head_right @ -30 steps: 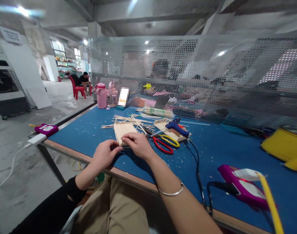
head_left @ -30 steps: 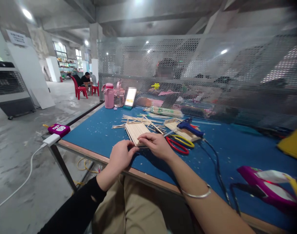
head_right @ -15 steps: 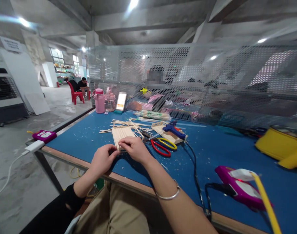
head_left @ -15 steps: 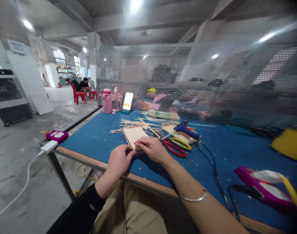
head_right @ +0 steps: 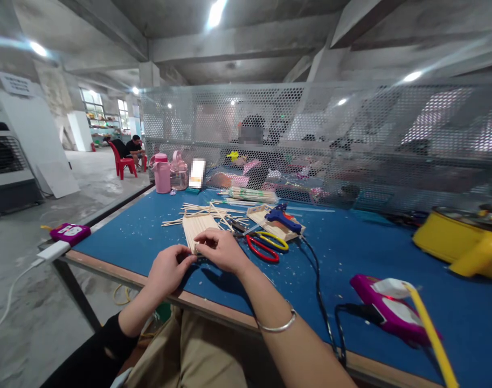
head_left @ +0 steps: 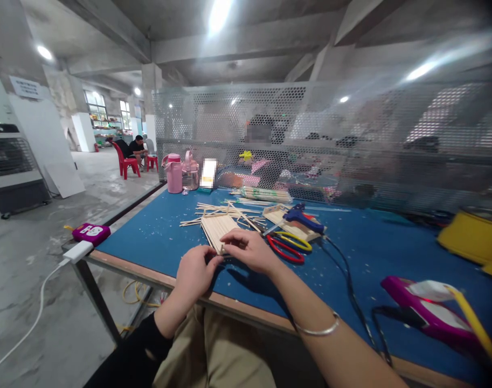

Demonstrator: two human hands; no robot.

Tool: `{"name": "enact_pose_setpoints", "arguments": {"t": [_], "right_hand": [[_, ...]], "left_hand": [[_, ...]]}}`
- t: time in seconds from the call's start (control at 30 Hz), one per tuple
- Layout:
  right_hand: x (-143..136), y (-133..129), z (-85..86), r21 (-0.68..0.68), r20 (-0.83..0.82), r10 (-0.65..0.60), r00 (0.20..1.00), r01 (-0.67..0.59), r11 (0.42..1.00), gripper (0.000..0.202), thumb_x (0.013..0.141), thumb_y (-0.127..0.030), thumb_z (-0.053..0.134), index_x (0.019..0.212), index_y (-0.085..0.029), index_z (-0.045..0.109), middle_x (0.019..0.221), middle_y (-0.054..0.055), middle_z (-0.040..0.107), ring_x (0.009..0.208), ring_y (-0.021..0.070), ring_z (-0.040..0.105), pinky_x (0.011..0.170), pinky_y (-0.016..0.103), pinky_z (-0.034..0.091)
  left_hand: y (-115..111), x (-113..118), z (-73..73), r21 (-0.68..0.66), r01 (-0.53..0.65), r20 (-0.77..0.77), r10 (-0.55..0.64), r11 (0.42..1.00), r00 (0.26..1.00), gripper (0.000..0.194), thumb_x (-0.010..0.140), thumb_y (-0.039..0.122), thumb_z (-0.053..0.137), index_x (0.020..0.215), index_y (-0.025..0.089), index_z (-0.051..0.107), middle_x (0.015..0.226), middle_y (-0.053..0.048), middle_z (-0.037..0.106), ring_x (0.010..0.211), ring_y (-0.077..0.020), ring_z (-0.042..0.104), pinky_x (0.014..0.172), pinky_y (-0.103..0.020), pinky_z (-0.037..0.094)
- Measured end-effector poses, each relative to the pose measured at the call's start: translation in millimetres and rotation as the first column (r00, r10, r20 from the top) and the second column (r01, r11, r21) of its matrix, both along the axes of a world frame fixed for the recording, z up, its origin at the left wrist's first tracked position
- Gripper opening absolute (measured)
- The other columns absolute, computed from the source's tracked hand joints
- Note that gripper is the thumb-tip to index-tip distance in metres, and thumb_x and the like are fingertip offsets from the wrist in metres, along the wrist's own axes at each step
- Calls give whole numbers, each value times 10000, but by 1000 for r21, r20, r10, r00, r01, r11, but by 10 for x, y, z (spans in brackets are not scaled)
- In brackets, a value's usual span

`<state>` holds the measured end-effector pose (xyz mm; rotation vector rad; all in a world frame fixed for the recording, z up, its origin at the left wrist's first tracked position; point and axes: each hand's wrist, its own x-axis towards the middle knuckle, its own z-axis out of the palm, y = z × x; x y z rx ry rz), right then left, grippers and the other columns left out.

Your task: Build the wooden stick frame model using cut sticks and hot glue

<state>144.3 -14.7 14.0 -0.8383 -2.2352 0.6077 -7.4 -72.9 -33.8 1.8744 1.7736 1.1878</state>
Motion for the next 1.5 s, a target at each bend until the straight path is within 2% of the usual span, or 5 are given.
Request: {"name": "enact_pose_setpoints", "arguments": {"t": [0.97, 1.1, 1.2, 1.33, 1.5], "right_hand": [[-67, 51, -32, 16, -3, 47, 999, -47, 999, 126, 733, -185, 574, 673, -168, 684, 671, 26, 641, 634, 123, 570, 611, 241, 426], [-31, 17, -12, -12, -51, 19, 999, -19, 1000, 201, 700, -234, 615, 870, -155, 686, 693, 19, 632, 582, 115, 537, 573, 248, 430], [90, -5, 58, 36, -253, -71, 965, 83, 996, 363, 703, -308, 623, 1037, -164, 631, 742, 16, 631, 611, 122, 545, 611, 266, 455], [319, 107, 126, 15, -560, -370, 741, 456, 890, 296, 787, -424, 516, 865, -166, 638, 720, 32, 622, 663, 139, 565, 634, 272, 464], [388, 297, 43, -460, -251, -622, 742, 474, 751, 420, 831, -540, 399, 897, -163, 571, 677, 25, 583, 485, 101, 514, 402, 210, 422]], "left_hand": [[20, -6, -47, 12, 7, -4, -7, 1000, 1000, 173, 803, 311, 537, 851, 200, 661, 848, -38, 684, 780, -173, 591, 680, -269, 402], [16, -7, -41, -1, -3, -7, 3, 1000, 1000, 168, 793, 304, 555, 866, 194, 658, 856, -40, 680, 792, -181, 587, 702, -281, 408], [6, -4, -25, 24, -49, -55, 50, 999, 997, 177, 776, 320, 585, 868, 186, 656, 889, -49, 672, 861, -205, 572, 759, -305, 406], [-4, 21, 18, 17, -107, -198, 108, 994, 974, 298, 754, 394, 613, 970, 192, 647, 993, -72, 664, 958, -247, 546, 808, -344, 390], [10, 45, 78, -57, -119, -327, 94, 991, 940, 336, 771, 407, 588, 1052, 226, 623, 1012, -72, 667, 975, -262, 559, 797, -366, 385]]}}
